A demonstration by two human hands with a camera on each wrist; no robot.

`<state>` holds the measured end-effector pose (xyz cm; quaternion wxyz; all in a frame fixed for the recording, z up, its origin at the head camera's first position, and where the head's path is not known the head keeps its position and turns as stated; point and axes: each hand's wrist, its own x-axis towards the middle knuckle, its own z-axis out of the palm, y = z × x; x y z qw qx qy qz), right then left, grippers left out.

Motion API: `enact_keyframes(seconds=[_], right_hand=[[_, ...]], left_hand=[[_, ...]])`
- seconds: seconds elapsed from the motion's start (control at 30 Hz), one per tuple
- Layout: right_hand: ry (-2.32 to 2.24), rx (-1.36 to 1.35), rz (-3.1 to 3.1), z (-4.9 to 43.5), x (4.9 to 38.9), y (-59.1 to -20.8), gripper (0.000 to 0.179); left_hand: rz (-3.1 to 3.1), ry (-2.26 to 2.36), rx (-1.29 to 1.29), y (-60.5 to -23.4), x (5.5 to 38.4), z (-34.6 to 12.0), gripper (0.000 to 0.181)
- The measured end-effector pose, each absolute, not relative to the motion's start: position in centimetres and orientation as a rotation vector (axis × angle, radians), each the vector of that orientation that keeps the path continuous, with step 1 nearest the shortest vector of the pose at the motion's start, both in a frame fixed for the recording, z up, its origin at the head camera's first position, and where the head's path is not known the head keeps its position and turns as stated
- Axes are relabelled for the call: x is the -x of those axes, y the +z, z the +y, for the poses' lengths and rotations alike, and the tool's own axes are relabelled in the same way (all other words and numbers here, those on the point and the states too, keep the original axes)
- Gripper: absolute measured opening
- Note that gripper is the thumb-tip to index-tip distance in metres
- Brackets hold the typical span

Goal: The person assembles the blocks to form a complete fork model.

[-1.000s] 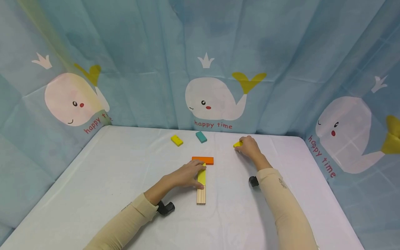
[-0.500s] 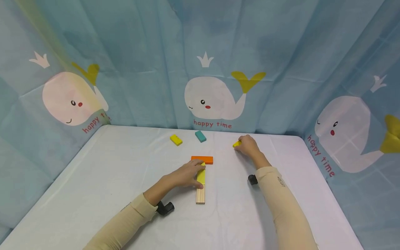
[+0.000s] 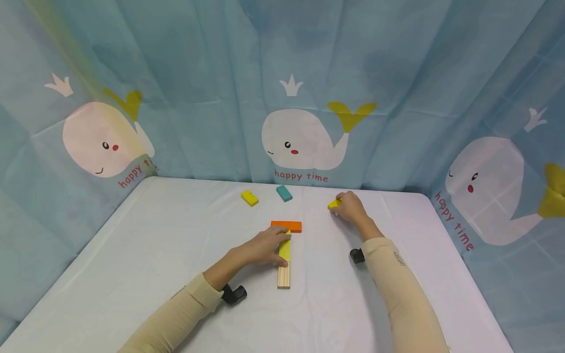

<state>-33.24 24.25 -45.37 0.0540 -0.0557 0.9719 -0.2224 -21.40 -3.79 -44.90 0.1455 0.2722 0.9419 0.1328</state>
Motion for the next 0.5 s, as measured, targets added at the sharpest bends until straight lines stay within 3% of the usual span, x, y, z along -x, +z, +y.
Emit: enact_keyframes(seconds=[0.5], right_hand=[[-0.719,0.222,2.931,22.8,33.0,-44.3,0.058]], left_hand=[[2.716,0.381,-0.764,-45.0,21.4,-3.8,0.078]])
